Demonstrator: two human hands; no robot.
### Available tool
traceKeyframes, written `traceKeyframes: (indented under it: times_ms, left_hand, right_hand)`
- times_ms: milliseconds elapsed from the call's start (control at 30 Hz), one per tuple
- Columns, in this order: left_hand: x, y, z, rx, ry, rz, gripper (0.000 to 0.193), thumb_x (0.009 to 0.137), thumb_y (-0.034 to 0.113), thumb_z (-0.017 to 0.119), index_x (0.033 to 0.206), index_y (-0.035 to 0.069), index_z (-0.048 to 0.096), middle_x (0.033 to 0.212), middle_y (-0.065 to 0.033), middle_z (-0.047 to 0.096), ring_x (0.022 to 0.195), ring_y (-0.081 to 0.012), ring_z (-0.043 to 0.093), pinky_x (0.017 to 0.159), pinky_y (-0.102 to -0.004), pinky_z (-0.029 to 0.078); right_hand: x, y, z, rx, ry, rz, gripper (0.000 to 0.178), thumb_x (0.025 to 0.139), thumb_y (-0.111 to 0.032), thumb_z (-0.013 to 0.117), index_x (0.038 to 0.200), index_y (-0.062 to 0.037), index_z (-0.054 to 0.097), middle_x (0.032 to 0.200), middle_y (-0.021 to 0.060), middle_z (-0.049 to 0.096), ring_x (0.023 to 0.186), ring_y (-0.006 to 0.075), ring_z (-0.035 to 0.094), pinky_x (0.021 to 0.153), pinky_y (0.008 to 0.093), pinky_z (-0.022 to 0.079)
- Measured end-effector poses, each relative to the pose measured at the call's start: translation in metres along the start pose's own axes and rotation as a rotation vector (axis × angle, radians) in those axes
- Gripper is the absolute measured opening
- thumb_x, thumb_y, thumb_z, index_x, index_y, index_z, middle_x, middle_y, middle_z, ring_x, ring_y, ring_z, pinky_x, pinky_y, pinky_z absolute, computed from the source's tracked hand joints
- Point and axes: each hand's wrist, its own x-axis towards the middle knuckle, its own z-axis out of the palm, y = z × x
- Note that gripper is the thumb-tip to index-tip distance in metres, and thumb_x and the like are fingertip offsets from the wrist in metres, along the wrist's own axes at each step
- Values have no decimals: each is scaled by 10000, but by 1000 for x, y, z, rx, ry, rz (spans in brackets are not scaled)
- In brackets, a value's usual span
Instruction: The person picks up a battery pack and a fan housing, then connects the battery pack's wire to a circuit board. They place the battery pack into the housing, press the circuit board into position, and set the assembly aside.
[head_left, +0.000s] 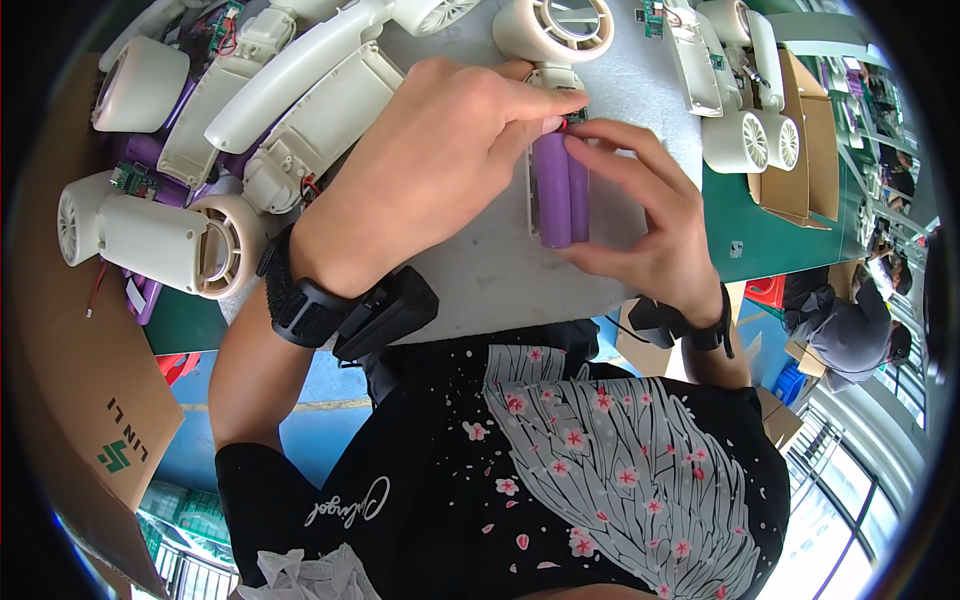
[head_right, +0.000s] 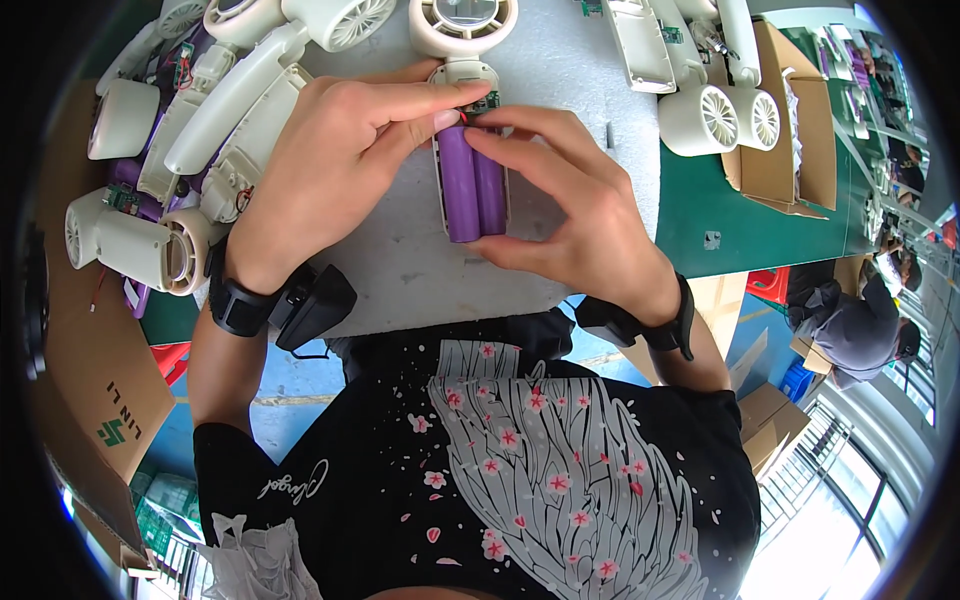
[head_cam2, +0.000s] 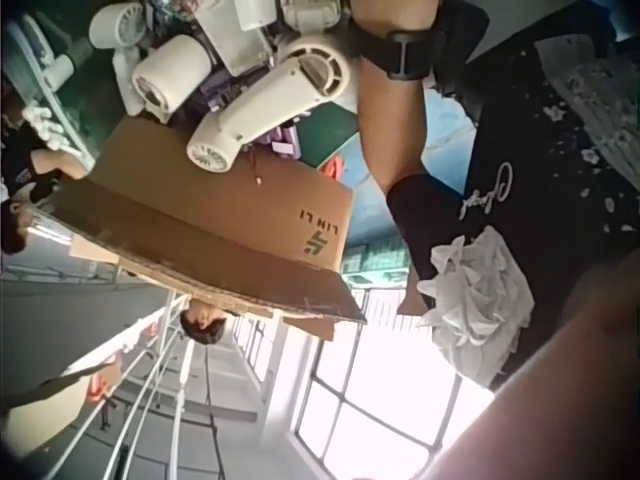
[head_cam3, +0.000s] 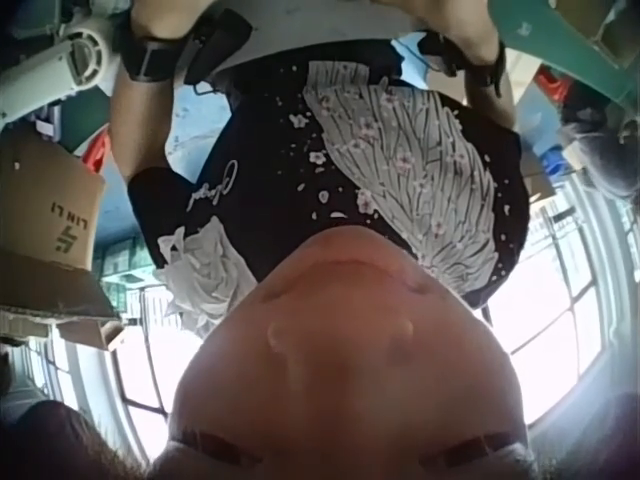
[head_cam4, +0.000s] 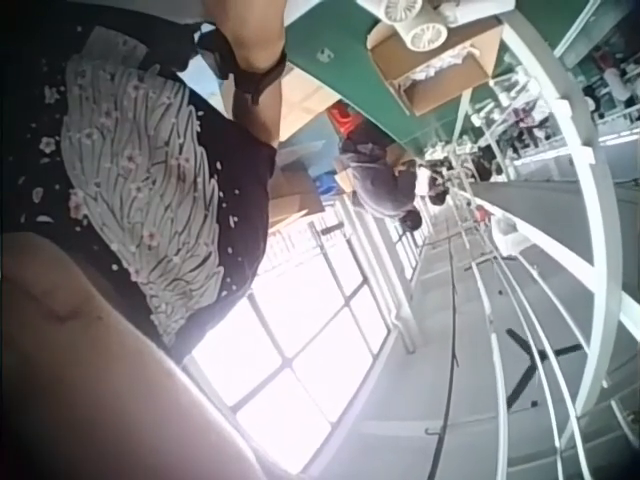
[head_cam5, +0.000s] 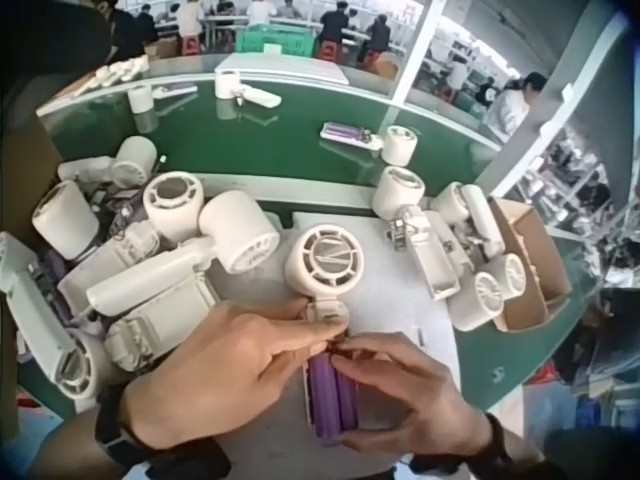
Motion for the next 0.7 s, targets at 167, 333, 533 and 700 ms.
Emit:
traceKeyframes:
  times_ms: [167, 333, 533, 700]
  left_hand:
    - [1, -1, 0, 6, 3, 15, 287, 942, 50, 546, 1206, 87, 654, 1062, -260, 649, 994, -247, 687, 812, -290, 508]
    - [1, -1, 1, 10, 16, 24, 282, 941, 52, 550, 1198, 89, 658, 1055, -257, 653, 828, -204, 683, 796, -280, 508]
    - [-2, 2, -1, 48, 4, -5, 275, 935, 57, 559, 1187, 89, 666, 1047, -256, 652, 744, -161, 659, 762, -256, 505]
    - [-4, 3, 0, 44, 42, -6, 288, 897, 73, 625, 1180, 94, 676, 999, -215, 689, 711, -131, 641, 720, -249, 517]
  right_hand:
    - [-2, -3, -1, -111, 35, -28, 662, 472, -16, 831, 1119, -21, 689, 1258, 120, 580, 1020, 251, 603, 846, 361, 520]
    - [-2, -4, 1, -148, 75, -88, 641, 472, 0, 823, 1100, -15, 694, 1244, 128, 594, 972, 253, 623, 753, 335, 545]
    - [4, -15, 0, -210, 37, -76, 615, 498, 46, 813, 1099, -7, 691, 1246, 141, 588, 961, 256, 629, 677, 313, 565]
    - [4, -21, 2, -254, 19, -84, 554, 511, 60, 817, 1045, 12, 677, 1248, 156, 579, 971, 260, 631, 716, 335, 586]
